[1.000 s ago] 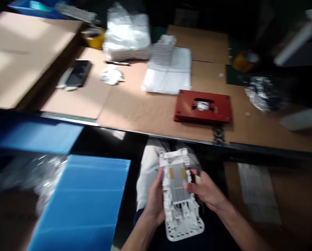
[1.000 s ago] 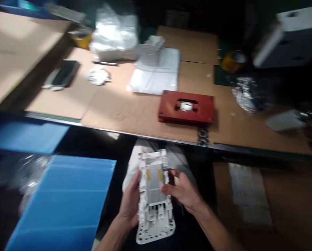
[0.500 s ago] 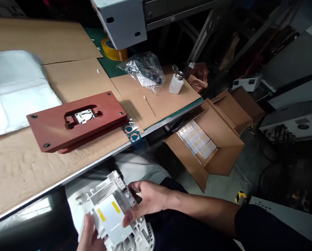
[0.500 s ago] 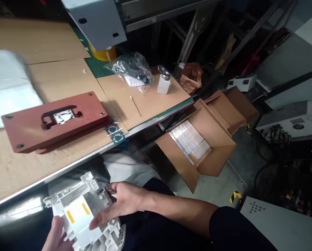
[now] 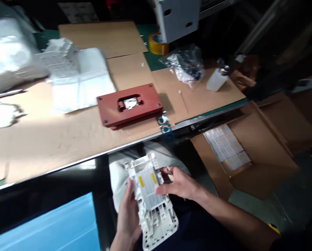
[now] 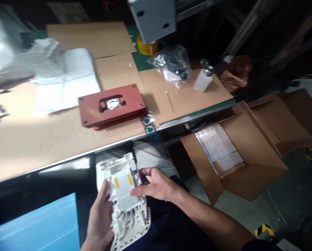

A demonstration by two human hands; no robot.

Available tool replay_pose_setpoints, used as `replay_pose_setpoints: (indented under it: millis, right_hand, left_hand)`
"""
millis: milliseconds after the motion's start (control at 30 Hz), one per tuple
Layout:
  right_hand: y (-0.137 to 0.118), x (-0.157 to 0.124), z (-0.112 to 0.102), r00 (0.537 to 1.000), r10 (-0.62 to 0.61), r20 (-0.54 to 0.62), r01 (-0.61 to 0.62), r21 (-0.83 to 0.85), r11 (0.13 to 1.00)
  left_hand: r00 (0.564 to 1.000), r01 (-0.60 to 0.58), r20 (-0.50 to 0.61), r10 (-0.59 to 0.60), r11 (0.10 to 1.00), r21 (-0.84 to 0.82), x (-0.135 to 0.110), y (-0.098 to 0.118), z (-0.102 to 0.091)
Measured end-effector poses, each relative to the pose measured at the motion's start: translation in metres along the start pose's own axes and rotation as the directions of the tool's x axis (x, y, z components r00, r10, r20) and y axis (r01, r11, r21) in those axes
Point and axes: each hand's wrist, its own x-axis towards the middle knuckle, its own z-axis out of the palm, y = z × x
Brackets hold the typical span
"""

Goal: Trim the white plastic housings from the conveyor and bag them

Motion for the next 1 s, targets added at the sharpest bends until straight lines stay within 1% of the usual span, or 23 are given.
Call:
replay_pose_setpoints:
  millis: [100, 133, 167, 200, 233, 267, 300, 333, 367, 433, 533, 600, 700, 800, 867, 933, 967, 1000]
  right_hand:
    - [0.005, -0.001, 0.002, 0.999, 0.011, 0.034, -0.013, 0.05, 0.999]
    - [0.006, -0.001, 0.003, 0.999, 0.015, 0.042, -0.017, 0.048, 0.999]
    - [0.006, -0.001, 0.005, 0.999, 0.016, 0.048, -0.018, 0.031, 0.999]
    - [0.006, -0.001, 0.006, 0.999, 0.015, 0.051, -0.015, 0.002, 1.0]
    - [0.006, -0.002, 0.008, 0.999, 0.009, 0.045, -0.007, -0.036, 0.999]
    - [0.006, -0.003, 0.011, 0.999, 0.003, 0.038, 0.0, -0.081, 0.997]
    - [0.005, -0.004, 0.013, 0.999, 0.0, 0.035, 0.005, -0.132, 0.991]
    - [0.005, -0.006, 0.016, 0.999, 0.005, 0.036, 0.002, -0.185, 0.983]
    - [0.005, -0.009, 0.019, 0.999, 0.019, 0.041, -0.009, -0.235, 0.972]
    - [0.006, -0.016, 0.024, 0.997, 0.063, 0.048, -0.044, -0.316, 0.948]
    - [0.009, -0.027, 0.029, 0.993, 0.104, 0.064, -0.071, -0.384, 0.921]
    - [0.013, -0.033, 0.031, 0.993, 0.096, 0.062, -0.062, -0.413, 0.908]
    - [0.023, -0.038, 0.034, 0.999, 0.04, 0.007, -0.032, -0.483, 0.875]
    - [0.03, -0.037, 0.037, 1.0, -0.001, -0.027, -0.013, -0.525, 0.851]
    - [0.031, -0.037, 0.04, 1.0, 0.004, -0.01, -0.009, -0.51, 0.86]
    - [0.03, -0.039, 0.043, 1.0, 0.025, 0.004, -0.02, -0.497, 0.867]
    - [0.031, -0.04, 0.045, 1.0, 0.031, -0.006, -0.03, -0.502, 0.864]
    - [0.031, -0.04, 0.047, 0.999, 0.026, -0.031, -0.038, -0.513, 0.858]
  left_hand:
    - [0.997, 0.01, 0.078, -0.01, 1.0, -0.006, -0.005, 0.001, 0.0]
    - [0.996, -0.009, 0.093, 0.009, 1.0, -0.003, -0.006, -0.001, -0.002]
    - [0.993, -0.066, 0.097, 0.064, 0.998, 0.013, -0.007, -0.003, -0.006]
    - [0.984, -0.157, 0.096, 0.151, 0.986, 0.053, -0.008, -0.006, -0.011]
    - [0.962, -0.267, 0.095, 0.257, 0.956, 0.12, -0.008, -0.01, -0.016]
    - [0.929, -0.37, 0.1, 0.357, 0.905, 0.207, -0.009, -0.014, -0.021]
    - [0.897, -0.44, 0.119, 0.425, 0.845, 0.304, -0.01, -0.018, -0.027]
    - [0.879, -0.473, 0.146, 0.454, 0.788, 0.394, -0.011, -0.021, -0.031]
    - [0.877, -0.474, 0.172, 0.449, 0.747, 0.466, -0.012, -0.024, -0.035]
    - [0.89, -0.448, 0.201, 0.41, 0.702, 0.553, -0.015, -0.027, -0.041]
    - [0.892, -0.441, 0.205, 0.403, 0.673, 0.595, -0.019, -0.032, -0.048]
    - [0.892, -0.437, 0.188, 0.412, 0.678, 0.591, -0.019, -0.036, -0.052]
    - [0.891, -0.443, 0.193, 0.412, 0.691, 0.57, -0.017, -0.042, -0.056]
    - [0.885, -0.451, 0.198, 0.421, 0.671, 0.589, -0.015, -0.044, -0.058]
    - [0.876, -0.464, 0.194, 0.442, 0.661, 0.59, -0.016, -0.045, -0.06]
    - [0.863, -0.484, 0.173, 0.475, 0.676, 0.556, -0.021, -0.049, -0.065]
    - [0.856, -0.493, 0.151, 0.494, 0.695, 0.524, -0.022, -0.051, -0.069]
    - [0.851, -0.508, 0.159, 0.5, 0.711, 0.486, -0.021, -0.054, -0.072]
